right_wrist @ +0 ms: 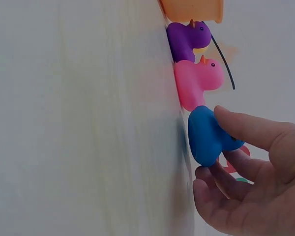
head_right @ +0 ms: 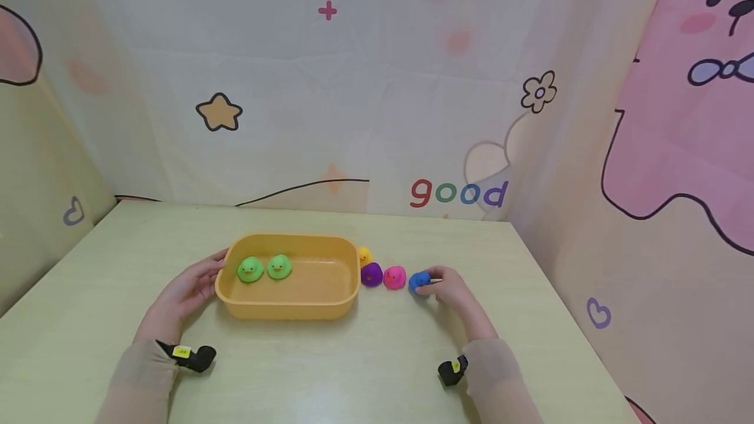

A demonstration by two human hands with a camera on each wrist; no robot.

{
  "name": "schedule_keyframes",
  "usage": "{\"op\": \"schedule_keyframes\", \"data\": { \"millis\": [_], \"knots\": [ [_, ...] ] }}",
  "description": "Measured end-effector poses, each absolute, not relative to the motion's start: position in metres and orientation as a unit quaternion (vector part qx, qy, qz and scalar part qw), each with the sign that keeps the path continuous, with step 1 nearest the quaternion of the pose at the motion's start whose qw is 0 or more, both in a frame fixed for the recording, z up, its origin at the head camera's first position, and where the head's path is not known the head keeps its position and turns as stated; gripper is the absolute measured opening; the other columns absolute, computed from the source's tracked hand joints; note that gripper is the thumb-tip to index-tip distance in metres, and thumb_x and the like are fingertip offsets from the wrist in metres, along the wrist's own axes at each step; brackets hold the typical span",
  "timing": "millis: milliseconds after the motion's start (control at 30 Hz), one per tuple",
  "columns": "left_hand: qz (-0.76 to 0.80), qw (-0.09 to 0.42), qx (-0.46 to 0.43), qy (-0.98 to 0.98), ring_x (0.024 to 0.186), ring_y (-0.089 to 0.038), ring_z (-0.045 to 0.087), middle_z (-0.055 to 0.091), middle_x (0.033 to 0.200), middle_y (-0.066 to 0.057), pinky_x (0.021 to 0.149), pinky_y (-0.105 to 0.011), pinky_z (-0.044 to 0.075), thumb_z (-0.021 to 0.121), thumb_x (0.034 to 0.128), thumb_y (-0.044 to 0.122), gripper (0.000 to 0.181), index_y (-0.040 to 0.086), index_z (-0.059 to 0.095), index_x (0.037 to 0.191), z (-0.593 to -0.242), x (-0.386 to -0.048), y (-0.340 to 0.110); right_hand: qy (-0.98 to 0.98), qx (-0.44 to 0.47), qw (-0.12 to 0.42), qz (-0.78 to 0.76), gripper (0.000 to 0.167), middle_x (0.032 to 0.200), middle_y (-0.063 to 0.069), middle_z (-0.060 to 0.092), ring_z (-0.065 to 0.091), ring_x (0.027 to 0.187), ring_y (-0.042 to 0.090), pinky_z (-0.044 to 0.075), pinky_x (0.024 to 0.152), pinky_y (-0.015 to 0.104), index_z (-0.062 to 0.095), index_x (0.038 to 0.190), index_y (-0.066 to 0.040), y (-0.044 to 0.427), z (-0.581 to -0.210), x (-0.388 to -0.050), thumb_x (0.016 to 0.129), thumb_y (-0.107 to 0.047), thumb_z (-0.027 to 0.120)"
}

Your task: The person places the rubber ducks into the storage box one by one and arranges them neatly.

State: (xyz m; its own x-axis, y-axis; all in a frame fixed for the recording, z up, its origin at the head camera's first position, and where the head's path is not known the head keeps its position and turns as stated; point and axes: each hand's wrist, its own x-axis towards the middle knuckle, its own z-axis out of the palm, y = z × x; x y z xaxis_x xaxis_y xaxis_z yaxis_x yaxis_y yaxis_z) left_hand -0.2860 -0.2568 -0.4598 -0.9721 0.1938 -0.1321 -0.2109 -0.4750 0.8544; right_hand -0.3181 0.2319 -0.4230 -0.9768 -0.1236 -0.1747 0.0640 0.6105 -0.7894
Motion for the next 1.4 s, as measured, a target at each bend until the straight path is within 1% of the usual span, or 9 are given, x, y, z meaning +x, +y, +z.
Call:
{"op": "schedule_keyframes", "data": {
  "millis": [133,233,333,433,700,933,1067,1300,1400],
  "knots": [
    [0.860,0.119,-0.007,0.497,0.094,-0.004,0.065,0.068,0.107,0.005,0.080,-0.016,0.054,0.045,0.1014,0.005,0.047,0.007,0.033,0.147,-0.461,-0.286,-0.256,0.891,-0.005,0.114,-0.440,0.050,0.129,0.025,0.055,0.054,0.102,0.028,0.049,0.089,0.037,0.052,0.129,0.008,0.232,-0.425,-0.318,0.088,-0.013,0.071],
    [0.859,0.118,-0.006,0.498,0.094,-0.004,0.065,0.068,0.106,0.005,0.080,-0.016,0.054,0.045,0.1015,0.005,0.053,0.004,0.027,0.151,-0.461,-0.287,-0.256,0.889,-0.005,0.118,-0.442,0.051,0.131,0.027,0.053,0.054,0.107,0.031,0.049,0.092,0.042,0.051,0.129,0.009,0.232,-0.426,-0.317,0.087,-0.011,0.071],
    [0.856,0.118,-0.007,0.503,0.093,-0.004,0.064,0.068,0.106,0.006,0.080,-0.016,0.054,0.045,0.1016,0.005,0.060,0.001,0.017,0.154,-0.460,-0.287,-0.256,0.890,-0.005,0.119,-0.440,0.049,0.130,0.026,0.053,0.054,0.106,0.031,0.048,0.090,0.039,0.052,0.128,0.008,0.232,-0.427,-0.317,0.087,-0.010,0.071],
    [0.852,0.117,-0.008,0.510,0.093,-0.003,0.064,0.067,0.105,0.007,0.079,-0.015,0.054,0.045,0.1015,0.006,0.063,0.000,0.013,0.155,-0.459,-0.286,-0.256,0.890,-0.005,0.119,-0.440,0.048,0.129,0.026,0.054,0.052,0.103,0.030,0.047,0.088,0.037,0.052,0.127,0.007,0.232,-0.427,-0.317,0.086,-0.009,0.072],
    [0.851,0.120,-0.007,0.511,0.094,-0.003,0.064,0.067,0.106,0.007,0.081,-0.015,0.054,0.045,0.1016,0.006,0.064,0.000,0.011,0.156,-0.459,-0.286,-0.255,0.892,-0.025,0.128,-0.432,0.062,0.140,0.027,0.047,0.049,0.123,0.041,0.046,0.101,0.051,0.046,0.136,0.006,0.237,-0.422,-0.315,0.085,-0.013,0.074],
    [0.847,0.118,-0.009,0.519,0.092,-0.002,0.063,0.067,0.104,0.009,0.080,-0.015,0.054,0.044,0.1022,0.007,0.064,0.001,0.011,0.156,-0.462,-0.288,-0.256,0.891,-0.040,0.129,-0.434,0.065,0.141,0.028,0.046,0.045,0.128,0.044,0.046,0.102,0.052,0.044,0.139,0.007,0.245,-0.417,-0.317,0.086,-0.017,0.073],
    [0.848,0.119,-0.011,0.517,0.094,-0.002,0.063,0.067,0.105,0.010,0.082,-0.015,0.053,0.045,0.1021,0.007,0.064,0.001,0.011,0.156,-0.462,-0.288,-0.257,0.885,-0.046,0.146,-0.439,0.066,0.142,0.027,0.045,0.044,0.129,0.044,0.045,0.102,0.051,0.044,0.139,0.006,0.248,-0.418,-0.317,0.085,-0.016,0.075],
    [0.849,0.120,-0.012,0.515,0.093,-0.002,0.063,0.067,0.106,0.008,0.081,-0.015,0.054,0.045,0.1017,0.007,0.064,0.002,0.012,0.156,-0.461,-0.288,-0.256,0.877,-0.064,0.162,-0.447,0.060,0.141,0.027,0.047,0.044,0.129,0.043,0.045,0.099,0.050,0.047,0.138,0.004,0.253,-0.425,-0.317,0.085,-0.009,0.072],
    [0.845,0.118,-0.011,0.521,0.091,-0.002,0.062,0.066,0.105,0.009,0.079,-0.015,0.053,0.045,0.1019,0.008,0.065,0.002,0.011,0.156,-0.461,-0.287,-0.256,0.877,-0.073,0.160,-0.447,0.057,0.140,0.027,0.048,0.045,0.126,0.042,0.046,0.095,0.044,0.049,0.137,0.002,0.252,-0.426,-0.319,0.086,-0.009,0.071]
  ]
}}
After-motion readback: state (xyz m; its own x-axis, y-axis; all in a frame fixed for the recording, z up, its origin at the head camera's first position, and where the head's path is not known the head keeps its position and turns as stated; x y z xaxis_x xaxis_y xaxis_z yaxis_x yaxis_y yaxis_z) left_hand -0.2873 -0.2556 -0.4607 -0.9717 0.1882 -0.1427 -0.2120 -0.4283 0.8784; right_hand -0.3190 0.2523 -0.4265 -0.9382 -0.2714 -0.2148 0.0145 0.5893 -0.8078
